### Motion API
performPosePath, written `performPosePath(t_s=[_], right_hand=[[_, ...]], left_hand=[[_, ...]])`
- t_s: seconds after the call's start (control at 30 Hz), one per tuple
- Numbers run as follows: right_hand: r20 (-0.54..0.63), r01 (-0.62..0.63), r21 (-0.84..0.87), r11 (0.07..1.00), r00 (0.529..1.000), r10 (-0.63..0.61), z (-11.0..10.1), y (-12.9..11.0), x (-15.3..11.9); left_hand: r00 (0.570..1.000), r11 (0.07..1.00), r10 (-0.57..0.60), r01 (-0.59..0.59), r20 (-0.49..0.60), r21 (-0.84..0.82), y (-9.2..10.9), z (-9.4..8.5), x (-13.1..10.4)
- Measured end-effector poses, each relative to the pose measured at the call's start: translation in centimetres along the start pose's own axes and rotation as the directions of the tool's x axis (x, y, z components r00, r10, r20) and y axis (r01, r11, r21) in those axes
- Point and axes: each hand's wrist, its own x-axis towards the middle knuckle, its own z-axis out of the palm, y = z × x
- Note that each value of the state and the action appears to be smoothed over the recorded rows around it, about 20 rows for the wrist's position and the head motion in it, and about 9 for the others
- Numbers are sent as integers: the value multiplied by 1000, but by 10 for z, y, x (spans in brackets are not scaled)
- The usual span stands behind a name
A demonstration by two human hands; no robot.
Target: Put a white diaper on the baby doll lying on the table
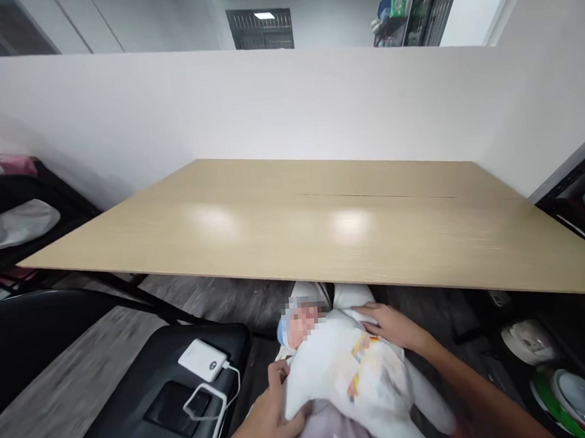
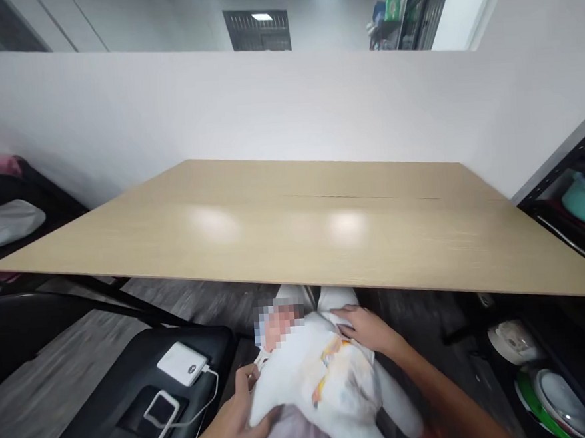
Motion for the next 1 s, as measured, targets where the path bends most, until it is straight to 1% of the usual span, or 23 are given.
performPosePath(t_s=[0.07,0.1,0.13,0.2,0.23,0.27,0.3,0.33,0.37,0.4,0.43,0.47,0.5,0.57,0.63,0.7,0.73,0.8,0.87,0.9,0.93,0.97,1.0], right_hand=[[38,-31,55,998,999,29,3,11,-3],[46,-48,79,996,998,45,2,14,-6],[49,-64,99,993,997,60,0,14,-10],[69,-92,148,985,994,82,-5,9,-18],[87,-101,179,979,992,87,-7,5,-21],[97,-109,209,972,991,90,-8,2,-23],[95,-113,231,966,991,93,-8,-1,-25],[87,-115,241,964,992,96,-7,-2,-25],[71,-114,241,964,993,99,-6,-1,-26],[52,-110,231,967,994,101,-4,2,-26],[26,-107,215,971,994,104,-3,7,-26],[-2,-111,195,974,994,113,-2,14,-27],[-31,-123,173,977,991,130,-2,21,-28],[-99,-154,129,980,981,167,-3,33,-30],[-142,-142,116,983,977,158,-6,33,-32],[-103,-76,153,985,990,93,-9,20,-31],[-54,-39,185,982,997,49,-10,10,-30],[53,22,242,970,998,-36,-10,-14,-25],[92,69,240,968,991,-93,-10,-34,-21],[89,83,221,972,991,-105,-11,-41,-20],[89,81,199,977,991,-101,-14,-46,-21],[102,64,181,981,991,-83,-18,-48,-24],[125,33,168,985,991,-55,-23,-49,-29]], left_hand=[[999,991,-4,-2,48,131,3,-10,2],[999,977,5,-15,47,215,8,-16,4],[999,954,38,-42,21,295,15,-23,7],[982,907,186,-156,-41,392,37,-34,19],[958,889,283,-245,-44,387,50,-37,27],[928,874,373,-349,-9,338,62,-38,38],[891,857,452,-450,54,253,74,-37,50],[851,838,508,-524,134,151,84,-35,62],[809,818,551,-572,206,61,91,-30,75],[772,799,583,-602,254,-5,95,-24,86],[745,785,605,-618,281,-50,97,-18,95],[730,774,621,-628,284,-76,97,-13,102],[726,768,632,-633,272,-94,95,-8,106],[739,772,634,-621,227,-135,89,-4,108],[755,777,628,-599,187,-194,84,-6,103],[765,782,615,-558,193,-278,79,-12,95],[766,786,604,-526,219,-325,76,-15,91],[768,803,564,-423,305,-420,70,-21,84],[771,812,522,-320,364,-488,66,-24,83],[787,813,510,-308,348,-494,67,-25,85],[813,816,501,-331,295,-473,69,-24,90],[838,824,499,-381,219,-420,73,-22,96],[850,832,508,-441,143,-336,80,-19,106]])
